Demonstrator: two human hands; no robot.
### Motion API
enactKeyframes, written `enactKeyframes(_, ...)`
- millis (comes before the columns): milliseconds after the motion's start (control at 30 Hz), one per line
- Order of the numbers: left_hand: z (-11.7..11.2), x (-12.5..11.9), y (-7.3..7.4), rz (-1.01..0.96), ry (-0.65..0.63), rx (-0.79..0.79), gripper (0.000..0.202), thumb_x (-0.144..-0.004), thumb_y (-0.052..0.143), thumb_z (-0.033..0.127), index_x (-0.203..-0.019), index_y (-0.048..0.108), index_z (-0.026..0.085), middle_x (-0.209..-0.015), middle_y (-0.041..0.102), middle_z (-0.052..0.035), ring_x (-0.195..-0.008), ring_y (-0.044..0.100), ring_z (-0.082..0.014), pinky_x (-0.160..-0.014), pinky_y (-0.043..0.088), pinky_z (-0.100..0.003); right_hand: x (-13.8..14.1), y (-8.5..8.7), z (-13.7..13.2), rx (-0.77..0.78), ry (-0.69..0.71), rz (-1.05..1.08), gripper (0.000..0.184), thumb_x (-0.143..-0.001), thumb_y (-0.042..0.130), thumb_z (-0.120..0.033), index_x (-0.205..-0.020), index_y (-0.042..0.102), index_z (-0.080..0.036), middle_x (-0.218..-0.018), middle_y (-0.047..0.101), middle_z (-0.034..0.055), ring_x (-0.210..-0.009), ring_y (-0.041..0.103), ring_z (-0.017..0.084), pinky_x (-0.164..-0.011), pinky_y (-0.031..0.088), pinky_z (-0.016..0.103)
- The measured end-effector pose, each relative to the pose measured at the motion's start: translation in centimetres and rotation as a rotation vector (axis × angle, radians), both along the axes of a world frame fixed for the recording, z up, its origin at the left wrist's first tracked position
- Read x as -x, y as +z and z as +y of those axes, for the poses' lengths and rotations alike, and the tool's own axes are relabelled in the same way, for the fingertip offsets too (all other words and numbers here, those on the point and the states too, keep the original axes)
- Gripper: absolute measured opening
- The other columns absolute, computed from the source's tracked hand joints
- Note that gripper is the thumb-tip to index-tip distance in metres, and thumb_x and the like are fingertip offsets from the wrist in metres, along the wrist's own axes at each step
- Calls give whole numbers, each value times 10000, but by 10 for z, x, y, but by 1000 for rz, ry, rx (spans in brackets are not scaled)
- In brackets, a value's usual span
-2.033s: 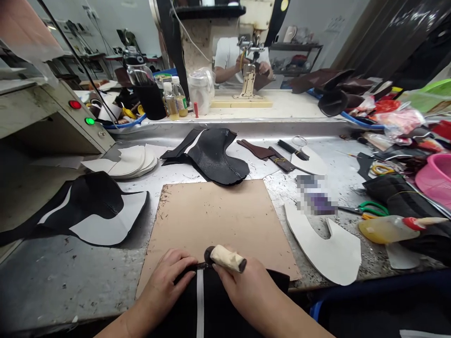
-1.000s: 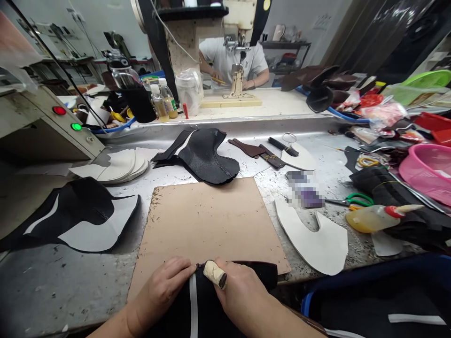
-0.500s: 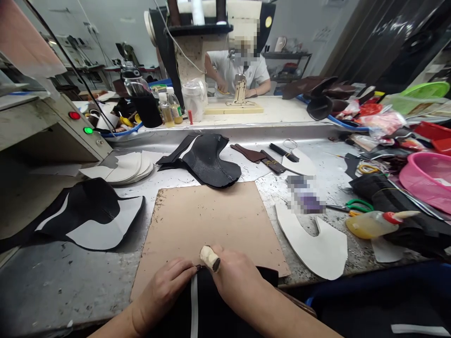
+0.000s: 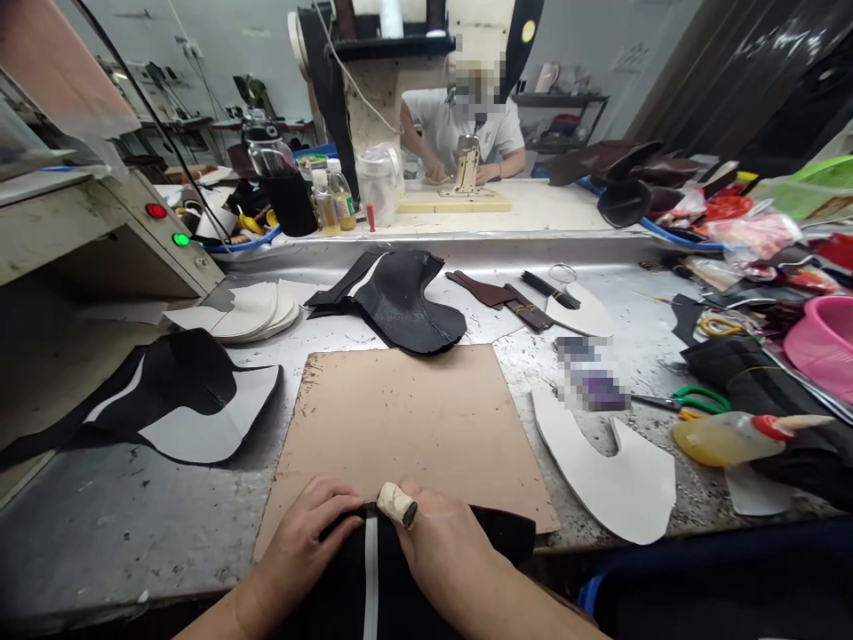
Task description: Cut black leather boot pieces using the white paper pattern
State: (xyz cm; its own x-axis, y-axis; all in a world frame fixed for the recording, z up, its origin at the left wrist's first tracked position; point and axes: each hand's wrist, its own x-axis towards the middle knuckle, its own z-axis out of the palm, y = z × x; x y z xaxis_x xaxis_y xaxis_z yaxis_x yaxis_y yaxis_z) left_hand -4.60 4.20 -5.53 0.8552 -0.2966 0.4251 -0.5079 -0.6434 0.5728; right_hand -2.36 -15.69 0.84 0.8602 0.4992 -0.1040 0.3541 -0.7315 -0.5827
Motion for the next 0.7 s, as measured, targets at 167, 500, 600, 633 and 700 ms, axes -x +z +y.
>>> enactKeyframes(167, -2, 0, 2, -186, -66, -157, 157, -904, 445, 120, -940, 592, 163, -802, 625, -37, -750, 555, -147, -675, 511, -266, -2, 1, -1, 33, 21, -19, 174, -903, 386, -184, -790, 517, -205, -688, 617, -3, -580, 563, 134, -546, 349, 231)
enactKeyframes(500, -5, -1, 9, -329, -162, -347, 291, -907, 313, 49, -819, 577, 131, -745, 594, -65, -647, 536, -158, -546, 509, -265, -10, 29, 9, 180, 51, 99, 147, -891, 420, -151, -792, 520, -194, -702, 619, 10, -579, 541, 132, -525, 285, 235)
enactKeyframes(600, -5, -1, 9, -311, -162, -362, 292, -904, 322, 48, -782, 570, 144, -729, 579, -53, -633, 520, -156, -530, 493, -268, -10, 36, 14, 125, 14, 71, 130, -908, 410, -184, -850, 525, -202, -731, 624, 12, -586, 540, 129, -516, 284, 231)
enactKeyframes(633, -5, -1, 8, -310, -161, -362, 285, -904, 329, 51, -783, 571, 142, -721, 574, -49, -628, 515, -154, -525, 487, -267, -9, 35, 16, 114, -4, 63, 125, -909, 409, -185, -865, 525, -201, -741, 628, 15, -593, 545, 130, -520, 289, 231)
enactKeyframes(700, -4, -1, 8, -313, -154, -365, 271, -904, 344, 53, -794, 576, 137, -712, 571, -44, -618, 505, -150, -521, 476, -263, -9, 32, 20, 141, 9, 60, 128, -904, 413, -176, -851, 528, -199, -746, 635, 21, -607, 554, 136, -533, 298, 236)
